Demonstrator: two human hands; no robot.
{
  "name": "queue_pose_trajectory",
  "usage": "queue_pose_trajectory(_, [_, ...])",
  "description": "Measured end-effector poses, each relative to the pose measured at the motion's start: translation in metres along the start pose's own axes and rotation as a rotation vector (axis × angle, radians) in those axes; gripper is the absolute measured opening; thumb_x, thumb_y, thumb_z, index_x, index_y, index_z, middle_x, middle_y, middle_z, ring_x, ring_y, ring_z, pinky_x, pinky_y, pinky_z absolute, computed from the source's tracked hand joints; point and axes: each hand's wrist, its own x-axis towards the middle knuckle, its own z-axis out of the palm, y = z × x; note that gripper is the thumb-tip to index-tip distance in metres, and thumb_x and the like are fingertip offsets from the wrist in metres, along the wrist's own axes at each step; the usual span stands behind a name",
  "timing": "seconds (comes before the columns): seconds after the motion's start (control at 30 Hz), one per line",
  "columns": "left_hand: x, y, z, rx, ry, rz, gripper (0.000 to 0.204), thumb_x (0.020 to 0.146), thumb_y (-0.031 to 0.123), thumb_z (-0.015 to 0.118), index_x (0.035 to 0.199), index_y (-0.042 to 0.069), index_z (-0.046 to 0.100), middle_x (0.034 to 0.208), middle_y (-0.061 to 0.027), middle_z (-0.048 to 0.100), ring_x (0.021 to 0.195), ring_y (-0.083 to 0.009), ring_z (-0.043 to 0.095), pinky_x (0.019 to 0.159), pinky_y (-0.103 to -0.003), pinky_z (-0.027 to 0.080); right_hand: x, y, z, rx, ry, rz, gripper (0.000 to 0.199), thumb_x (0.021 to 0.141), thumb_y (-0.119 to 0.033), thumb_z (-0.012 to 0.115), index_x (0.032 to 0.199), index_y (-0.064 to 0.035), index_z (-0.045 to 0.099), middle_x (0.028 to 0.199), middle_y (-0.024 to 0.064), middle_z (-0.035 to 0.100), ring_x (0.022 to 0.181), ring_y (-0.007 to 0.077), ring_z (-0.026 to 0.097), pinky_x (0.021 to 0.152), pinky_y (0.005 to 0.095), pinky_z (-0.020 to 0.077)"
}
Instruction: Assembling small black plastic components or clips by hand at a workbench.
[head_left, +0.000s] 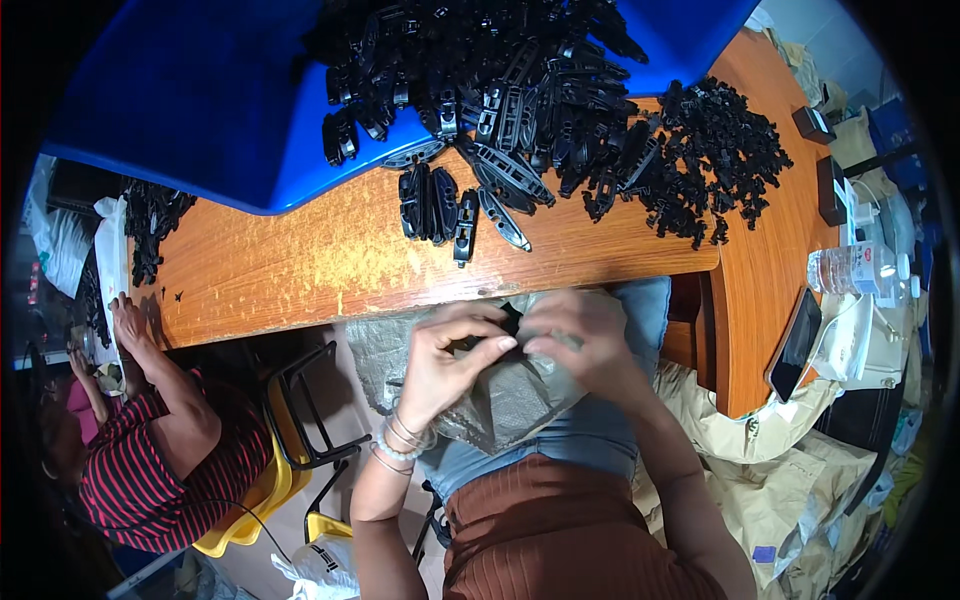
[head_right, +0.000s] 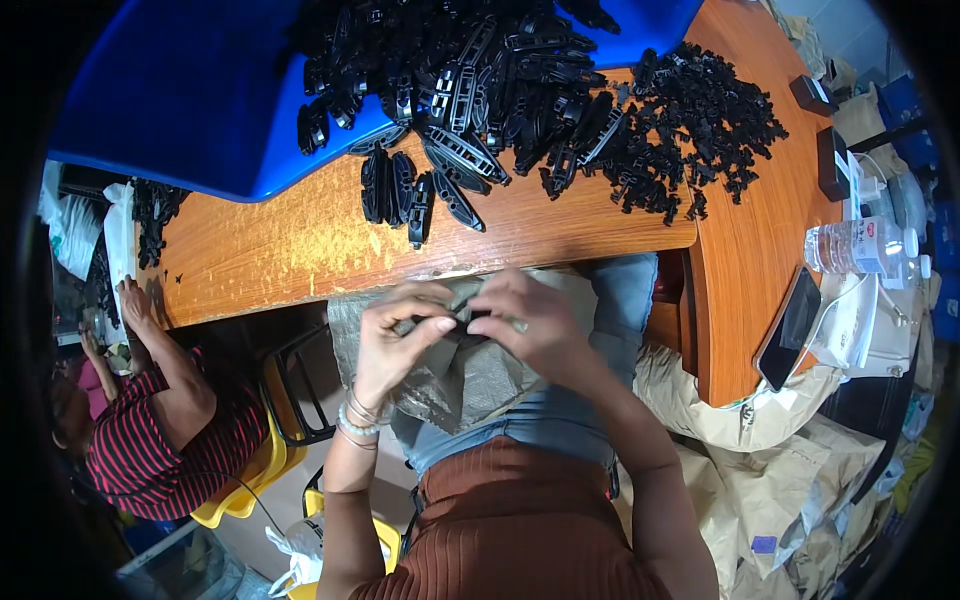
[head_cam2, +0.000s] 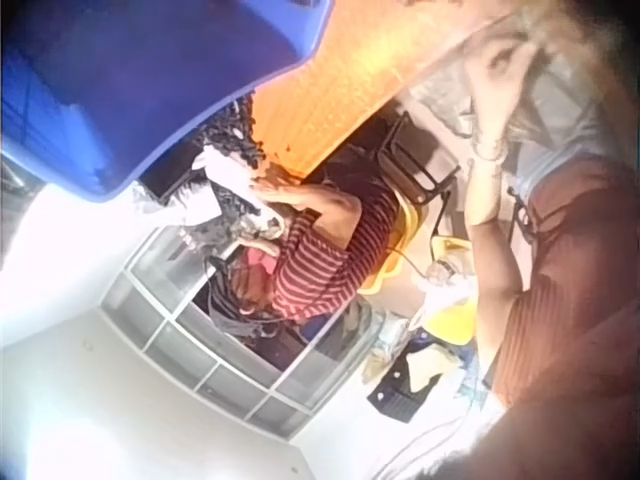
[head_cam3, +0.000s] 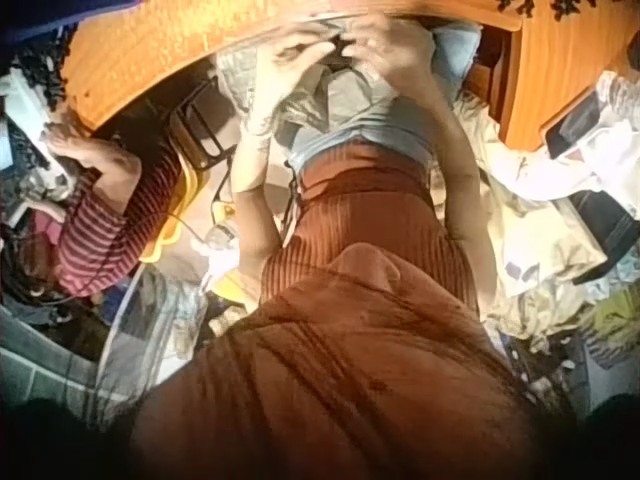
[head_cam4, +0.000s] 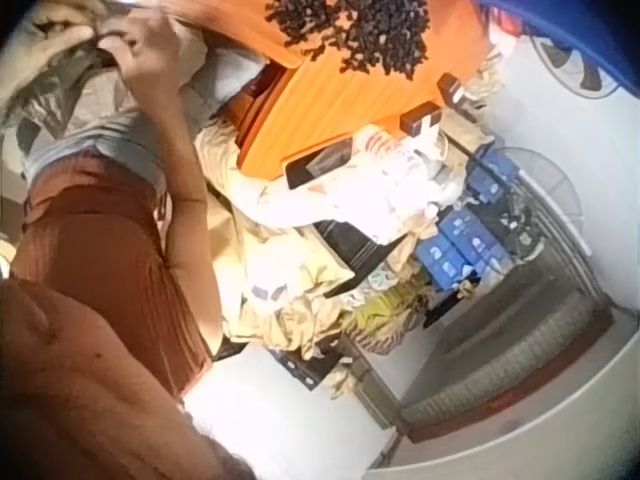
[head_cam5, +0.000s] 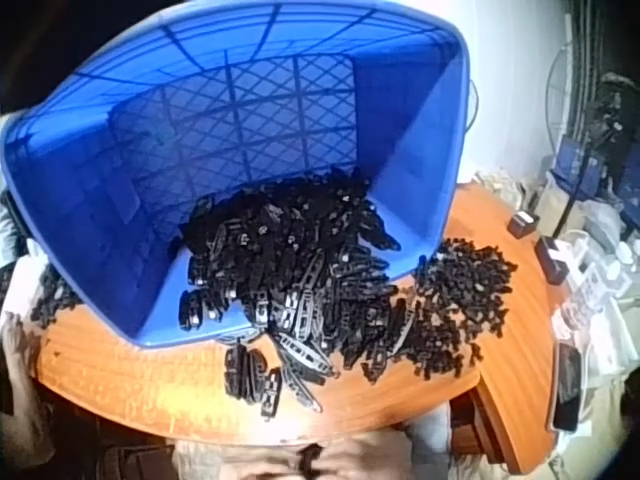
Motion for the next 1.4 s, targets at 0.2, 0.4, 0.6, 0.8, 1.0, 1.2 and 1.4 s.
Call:
queue_pose_trajectory(0.2, [0.049, 0.005, 0.000, 0.686, 0.467, 0.196, 0.022, 0.076, 0.017, 0.072, 0.086, 0.000, 0.061, 0.078, -0.0124, 0.060, 0.064, -0.0267, 0.060, 0.058, -0.037, 0.047, 0.044, 0.037, -0.027, -0.626, 0.545, 0.023, 0.015, 0.076, -0.003, 0.067, 0.090, -0.0019, 0.062, 0.080, 0.0105, 0.056, 0.068, 0.0239, 0.056, 0.060, 0.0331, 0.0445])
queue_pose_trajectory(0.4, [0.067, 0.001, -0.002, 0.873, 0.438, 0.165, 0.025, 0.075, 0.019, 0.070, 0.088, 0.001, 0.058, 0.080, -0.0135, 0.058, 0.066, -0.0336, 0.059, 0.057, -0.040, 0.045, 0.052, 0.046, -0.025, -0.781, 0.576, -0.048, 0.011, 0.075, -0.001, 0.065, 0.085, 0.0005, 0.060, 0.079, 0.0101, 0.052, 0.072, 0.0264, 0.054, 0.061, 0.0358, 0.0432])
queue_pose_trajectory(0.6, [0.050, 0.000, 0.001, 0.701, 0.527, 0.247, 0.025, 0.073, 0.013, 0.070, 0.086, 0.000, 0.053, 0.075, -0.0123, 0.054, 0.062, -0.0341, 0.055, 0.057, -0.038, 0.045, 0.036, 0.040, -0.018, -0.704, 0.577, -0.096, 0.010, 0.079, 0.001, 0.062, 0.087, 0.0017, 0.055, 0.088, 0.0098, 0.056, 0.078, 0.0209, 0.057, 0.067, 0.0294, 0.0449])
queue_pose_trajectory(0.8, [0.027, 0.007, 0.007, -0.139, 0.217, -0.025, 0.022, 0.081, -0.002, 0.065, 0.100, -0.002, 0.054, 0.087, -0.0053, 0.061, 0.066, -0.0063, 0.059, 0.059, -0.019, 0.048, 0.017, 0.005, -0.015, 0.258, 0.474, 0.217, 0.012, 0.087, 0.001, 0.056, 0.099, 0.0018, 0.058, 0.094, 0.0084, 0.058, 0.083, 0.0089, 0.057, 0.068, 0.0188, 0.0419])
queue_pose_trajectory(1.0, [0.014, 0.024, 0.012, -0.309, 0.042, -0.135, 0.029, 0.079, -0.006, 0.065, 0.107, -0.005, 0.058, 0.084, -0.0063, 0.064, 0.065, -0.0089, 0.064, 0.058, -0.019, 0.051, 0.019, -0.017, -0.016, 0.190, 0.270, -0.031, 0.012, 0.075, 0.006, 0.064, 0.086, 0.0028, 0.065, 0.089, 0.0080, 0.058, 0.084, 0.0133, 0.054, 0.071, 0.0240, 0.0418])
queue_pose_trajectory(1.2, [0.010, 0.032, 0.014, -0.334, 0.025, -0.190, 0.027, 0.081, -0.006, 0.064, 0.106, -0.006, 0.058, 0.080, -0.0075, 0.065, 0.070, -0.0120, 0.066, 0.065, -0.021, 0.054, 0.017, -0.016, -0.011, -0.090, 0.282, -0.075, 0.012, 0.069, 0.004, 0.067, 0.081, 0.0014, 0.066, 0.087, 0.0075, 0.057, 0.082, 0.0187, 0.053, 0.072, 0.0284, 0.0417])
queue_pose_trajectory(1.4, [0.011, 0.028, 0.017, -0.411, 0.064, -0.156, 0.020, 0.080, -0.007, 0.063, 0.099, -0.005, 0.060, 0.082, -0.0057, 0.065, 0.073, -0.0114, 0.065, 0.064, -0.021, 0.054, 0.015, -0.013, -0.010, -0.032, 0.239, -0.109, 0.016, 0.070, 0.001, 0.069, 0.085, 0.0004, 0.066, 0.087, 0.0060, 0.058, 0.076, 0.0172, 0.051, 0.069, 0.0277, 0.0406])
